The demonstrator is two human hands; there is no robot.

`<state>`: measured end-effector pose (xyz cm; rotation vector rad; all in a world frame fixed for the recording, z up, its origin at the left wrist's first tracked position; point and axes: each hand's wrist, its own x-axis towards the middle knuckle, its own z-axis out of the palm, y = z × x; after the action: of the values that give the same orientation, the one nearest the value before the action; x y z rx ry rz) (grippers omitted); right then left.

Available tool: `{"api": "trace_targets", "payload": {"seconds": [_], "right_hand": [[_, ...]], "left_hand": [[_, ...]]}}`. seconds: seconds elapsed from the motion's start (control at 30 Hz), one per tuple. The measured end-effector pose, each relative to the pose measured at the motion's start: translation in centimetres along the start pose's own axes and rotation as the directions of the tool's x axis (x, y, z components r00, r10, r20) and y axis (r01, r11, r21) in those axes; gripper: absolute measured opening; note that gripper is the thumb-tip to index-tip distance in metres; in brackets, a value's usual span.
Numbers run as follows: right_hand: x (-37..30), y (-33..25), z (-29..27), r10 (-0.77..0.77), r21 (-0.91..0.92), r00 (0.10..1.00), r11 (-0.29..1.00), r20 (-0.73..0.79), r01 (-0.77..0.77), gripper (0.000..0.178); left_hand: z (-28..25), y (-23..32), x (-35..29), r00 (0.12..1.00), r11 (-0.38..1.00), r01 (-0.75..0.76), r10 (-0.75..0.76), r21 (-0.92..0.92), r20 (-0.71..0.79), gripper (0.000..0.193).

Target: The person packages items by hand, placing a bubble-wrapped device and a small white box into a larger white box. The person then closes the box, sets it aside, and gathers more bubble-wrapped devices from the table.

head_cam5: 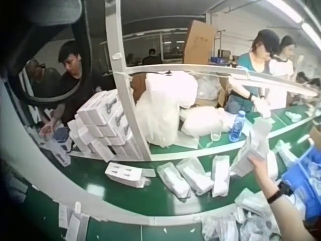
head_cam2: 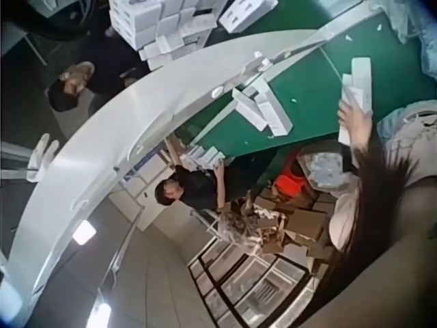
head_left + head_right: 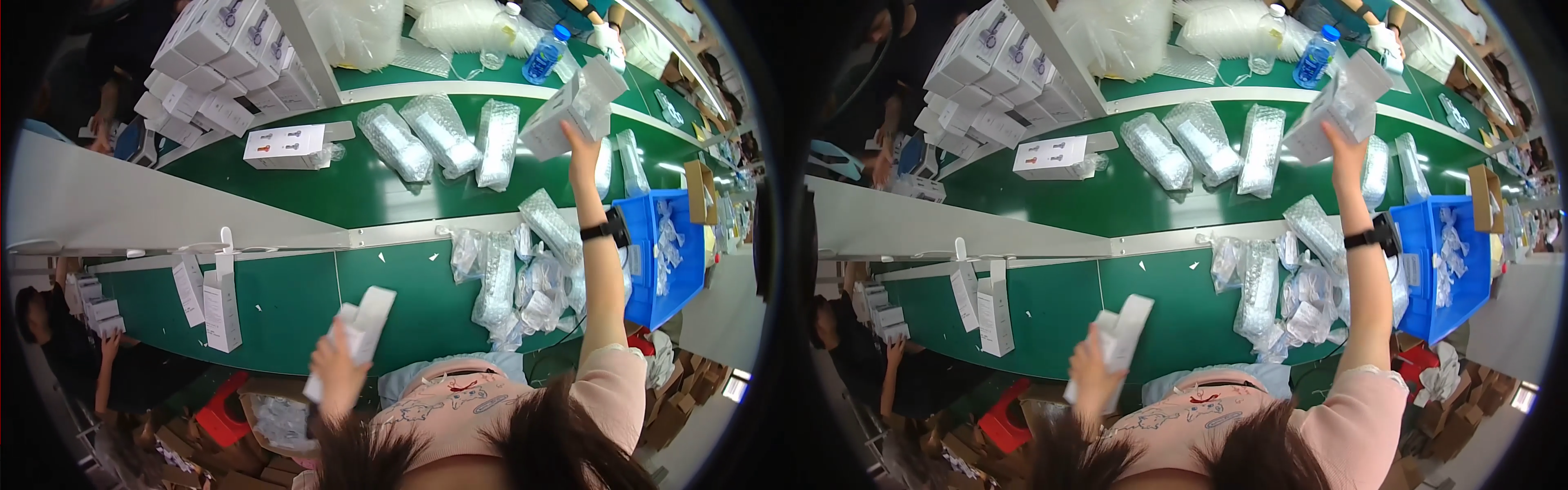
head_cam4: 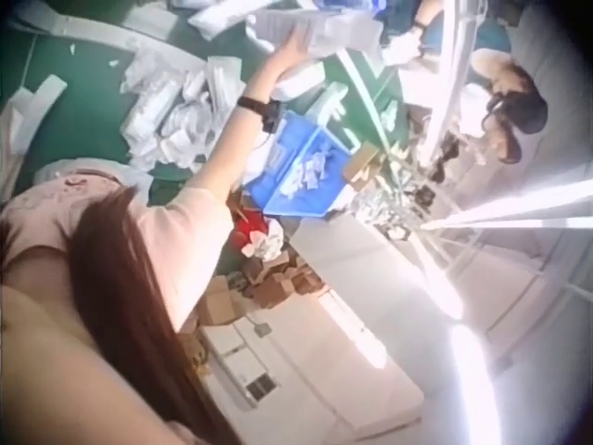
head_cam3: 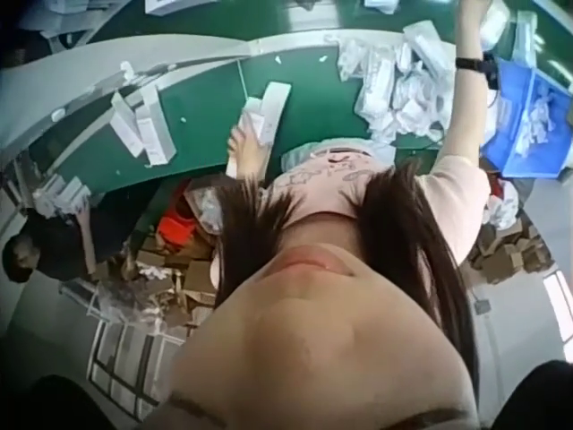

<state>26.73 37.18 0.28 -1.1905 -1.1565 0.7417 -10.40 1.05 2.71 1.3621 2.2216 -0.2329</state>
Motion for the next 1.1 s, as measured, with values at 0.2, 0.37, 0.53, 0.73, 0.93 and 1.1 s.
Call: {"api": "trace_targets", "payload": {"seconds": [0.2, 0.37, 0.53, 0.73, 0.93, 1.1], "right_hand": [[3.1, 9.0, -3.0, -0.116, -0.344, 0.991, 0.935, -0.074, 0.084, 0.075], [-0.8, 3.5, -2.7, 0.462, -0.958, 0.857, 0.266, 0.227, 0.11, 0.076], [-4.5, -4.8, 2.6, 0.461, -0.833, 0.725, 0.471, 0.512, 0.289, 0.056], [-7.2, -1.7, 14.9, 0.106, -0.478, 0.615, 0.735, 0.782, 0.481, 0.045], [-9.2, 3.0, 31.0, 0.201, -0.606, 0.69, 0.68, 0.696, 0.413, 0.068], [-10.3, 6.2, 35.1, 0.35, -0.828, 0.76, 0.362, 0.547, 0.429, 0.085]], "left_hand": [[4.1, 6.5, 0.9, 0.992, 0.993, -0.115, 0.114, 0.015, 0.054, 0.093], [2.6, 1.2, 5.6, 0.961, 0.839, -0.159, 0.252, -0.52, 0.114, 0.073], [-9.0, -8.5, 16.7, 0.949, 0.99, -0.143, 0.141, 0.015, -0.282, 0.041], [-14.7, -0.8, 34.2, 0.751, 0.834, -0.302, 0.506, 0.461, -0.424, 0.102], [-15.0, -5.7, 39.0, 0.655, 0.85, -0.43, 0.526, 0.304, -0.543, 0.101], [-15.4, -7.1, 37.4, 0.662, 0.496, -0.66, 0.029, -0.564, -0.749, 0.098]]}}
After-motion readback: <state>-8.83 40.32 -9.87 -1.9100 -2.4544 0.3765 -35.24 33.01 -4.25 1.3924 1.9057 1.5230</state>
